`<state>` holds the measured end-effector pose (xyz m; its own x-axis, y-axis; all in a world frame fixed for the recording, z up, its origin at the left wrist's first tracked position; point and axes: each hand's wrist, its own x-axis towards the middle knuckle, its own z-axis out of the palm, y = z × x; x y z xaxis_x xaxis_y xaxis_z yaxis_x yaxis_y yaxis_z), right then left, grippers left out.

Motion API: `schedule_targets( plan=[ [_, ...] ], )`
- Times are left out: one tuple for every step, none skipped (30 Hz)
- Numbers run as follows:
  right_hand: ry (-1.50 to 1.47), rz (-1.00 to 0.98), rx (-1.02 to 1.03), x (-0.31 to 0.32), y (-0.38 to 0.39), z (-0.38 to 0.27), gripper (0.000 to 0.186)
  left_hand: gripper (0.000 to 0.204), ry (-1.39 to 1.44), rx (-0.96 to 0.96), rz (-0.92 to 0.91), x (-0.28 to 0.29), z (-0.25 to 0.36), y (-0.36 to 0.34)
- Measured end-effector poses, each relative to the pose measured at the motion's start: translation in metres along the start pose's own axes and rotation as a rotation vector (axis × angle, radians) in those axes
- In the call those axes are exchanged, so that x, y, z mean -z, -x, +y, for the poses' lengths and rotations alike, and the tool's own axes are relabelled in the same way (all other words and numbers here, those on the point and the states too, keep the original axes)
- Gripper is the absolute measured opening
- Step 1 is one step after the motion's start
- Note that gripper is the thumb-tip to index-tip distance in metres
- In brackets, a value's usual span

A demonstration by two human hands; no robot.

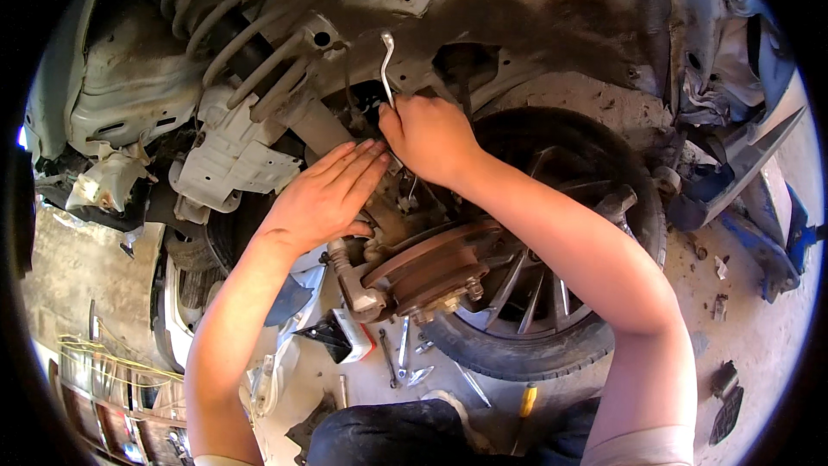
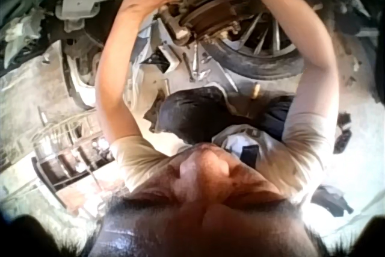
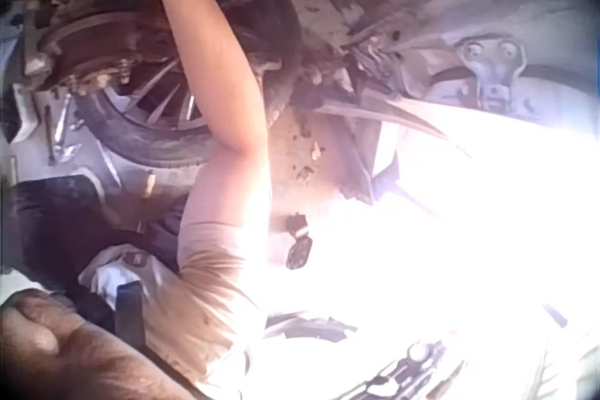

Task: The person is working on a car's front wheel assembly, using a wrench to loosen and remove bolts from the brake caliper. They then use a hammer to tap the caliper and a screwdriver to pry it off the brake rotor. The person removes the caliper and sets it aside.

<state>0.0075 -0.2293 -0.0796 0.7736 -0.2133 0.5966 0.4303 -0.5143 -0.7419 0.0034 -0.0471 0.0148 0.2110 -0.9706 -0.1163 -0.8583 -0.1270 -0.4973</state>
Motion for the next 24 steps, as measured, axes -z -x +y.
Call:
schedule_targets(
  plan=[
    [0.044, -0.014, -0.042, -0.005, -0.006, 0.005, 0.036, 0.094, -0.001, -0.001, 0.006, 0.001, 0.0, -0.001],
    [0.042, -0.044, -0.071, -0.01, -0.011, 0.01, 0.036, 0.093, -0.003, -0.003, 0.008, 0.001, 0.0, -0.001],
    [0.041, -0.076, -0.098, -0.015, -0.017, 0.011, 0.036, 0.093, -0.006, -0.003, 0.01, 0.0, 0.0, -0.001],
    [0.041, -0.106, -0.126, -0.018, -0.02, 0.011, 0.036, 0.092, -0.009, -0.004, 0.013, 0.0, 0.0, -0.001],
    [0.073, -0.114, -0.12, -0.021, -0.021, 0.011, 0.036, 0.093, -0.011, -0.003, 0.006, 0.0, -0.001, -0.001],
    [0.108, -0.124, -0.115, -0.023, -0.022, 0.007, 0.037, 0.093, -0.009, -0.001, 0.002, -0.002, -0.001, -0.001],
    [0.144, -0.133, -0.111, -0.021, -0.022, 0.004, 0.037, 0.093, -0.008, -0.001, -0.001, -0.002, 0.0, -0.001],
    [0.118, -0.123, -0.093, -0.016, -0.019, 0.002, 0.036, 0.092, -0.002, -0.001, -0.006, -0.002, 0.0, -0.002],
    [0.086, -0.117, -0.071, -0.01, -0.014, -0.005, 0.035, 0.092, 0.001, 0.006, -0.018, 0.0, 0.0, -0.001],
    [0.055, -0.114, -0.05, -0.005, -0.006, -0.011, 0.035, 0.092, 0.009, 0.015, -0.028, -0.002, -0.001, 0.001],
    [0.046, -0.104, 0.04, 0.004, 0.009, -0.016, 0.027, 0.093, 0.017, 0.019, -0.029, -0.003, 0.0, 0.002],
    [0.029, -0.095, 0.132, 0.013, 0.027, -0.017, 0.02, 0.093, 0.021, 0.027, -0.035, -0.003, 0.001, 0.005],
    [-0.003, -0.093, 0.367, 0.031, 0.044, -0.012, 0.012, 0.094, 0.024, 0.021, -0.023, -0.001, 0.002, 0.001],
    [-0.046, -0.099, 0.602, 0.042, 0.06, -0.003, 0.011, 0.095, 0.023, 0.025, -0.022, -0.002, 0.002, 0.002],
    [-0.001, -0.147, 0.689, 0.05, 0.074, 0.002, 0.013, 0.096, 0.022, 0.029, -0.018, -0.003, 0.003, 0.002],
    [0.046, -0.197, 0.776, 0.056, 0.083, 0.005, 0.017, 0.097, 0.021, 0.034, -0.011, -0.003, 0.004, 0.002],
    [0.044, -0.177, 0.786, 0.06, 0.086, 0.004, 0.017, 0.099, 0.024, 0.038, -0.014, -0.003, 0.004, 0.002],
    [0.032, -0.149, 0.75, 0.063, 0.084, 0.003, 0.017, 0.1, 0.031, 0.038, -0.019, -0.003, 0.004, 0.002],
    [0.019, -0.121, 0.715, 0.066, 0.079, 0.002, 0.017, 0.101, 0.039, 0.04, -0.025, -0.003, 0.005, 0.002],
    [0.005, -0.094, 0.681, 0.067, 0.074, 0.001, 0.017, 0.101, 0.048, 0.048, -0.026, -0.003, 0.005, 0.003],
    [-0.115, -0.063, 0.601, 0.066, 0.07, 0.002, 0.015, 0.1, 0.053, 0.051, -0.027, -0.002, 0.004, 0.002],
    [-0.073, -0.005, 0.515, 0.064, 0.067, -0.007, 0.009, 0.1, 0.059, 0.056, -0.029, -0.001, 0.004, 0.002],
    [0.046, -0.01, 0.494, 0.059, 0.066, -0.008, 0.006, 0.099, 0.061, 0.059, -0.044, 0.0, 0.006, 0.002],
    [0.18, -0.006, 0.476, 0.058, 0.062, -0.01, 0.007, 0.098, 0.056, 0.054, -0.046, 0.004, 0.008, -0.001]
  ],
)
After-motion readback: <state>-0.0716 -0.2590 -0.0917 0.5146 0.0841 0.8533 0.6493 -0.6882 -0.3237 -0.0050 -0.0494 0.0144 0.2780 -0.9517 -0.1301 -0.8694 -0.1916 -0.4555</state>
